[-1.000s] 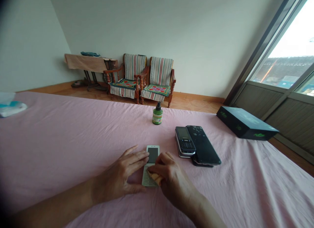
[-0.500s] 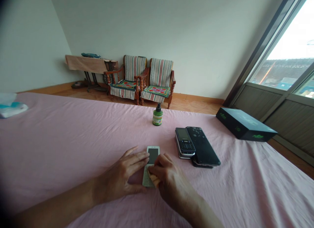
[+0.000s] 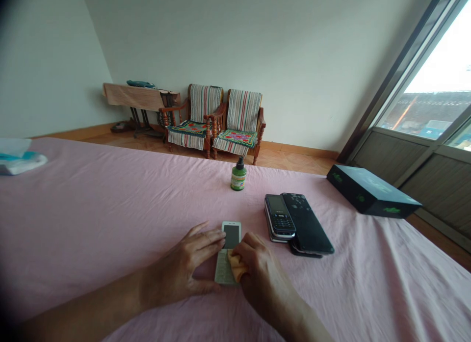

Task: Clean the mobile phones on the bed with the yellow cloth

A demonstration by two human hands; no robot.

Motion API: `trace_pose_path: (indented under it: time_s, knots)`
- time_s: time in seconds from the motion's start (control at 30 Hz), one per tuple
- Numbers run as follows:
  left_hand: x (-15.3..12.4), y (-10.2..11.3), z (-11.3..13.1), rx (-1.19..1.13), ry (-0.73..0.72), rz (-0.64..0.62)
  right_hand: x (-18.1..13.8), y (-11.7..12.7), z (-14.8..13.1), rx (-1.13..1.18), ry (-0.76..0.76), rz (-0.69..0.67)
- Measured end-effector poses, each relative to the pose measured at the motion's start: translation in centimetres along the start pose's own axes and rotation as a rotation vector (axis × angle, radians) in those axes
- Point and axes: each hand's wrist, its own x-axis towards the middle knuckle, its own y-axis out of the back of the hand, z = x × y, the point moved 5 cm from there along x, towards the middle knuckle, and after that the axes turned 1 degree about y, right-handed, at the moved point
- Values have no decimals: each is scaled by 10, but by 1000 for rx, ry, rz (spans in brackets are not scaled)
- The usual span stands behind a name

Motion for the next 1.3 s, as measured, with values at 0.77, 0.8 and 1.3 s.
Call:
trace_pose_path:
  time_s: [0.77,0.8,1.3]
  knots:
    - [1,1,1,-16,12,17,6,1,-2,76,1,23]
    - [1,2,1,-18,10,18,7,1,-5,97,24,23]
    - [1,-1,-1,-11,27,1,13,6,-16,31,136,-16]
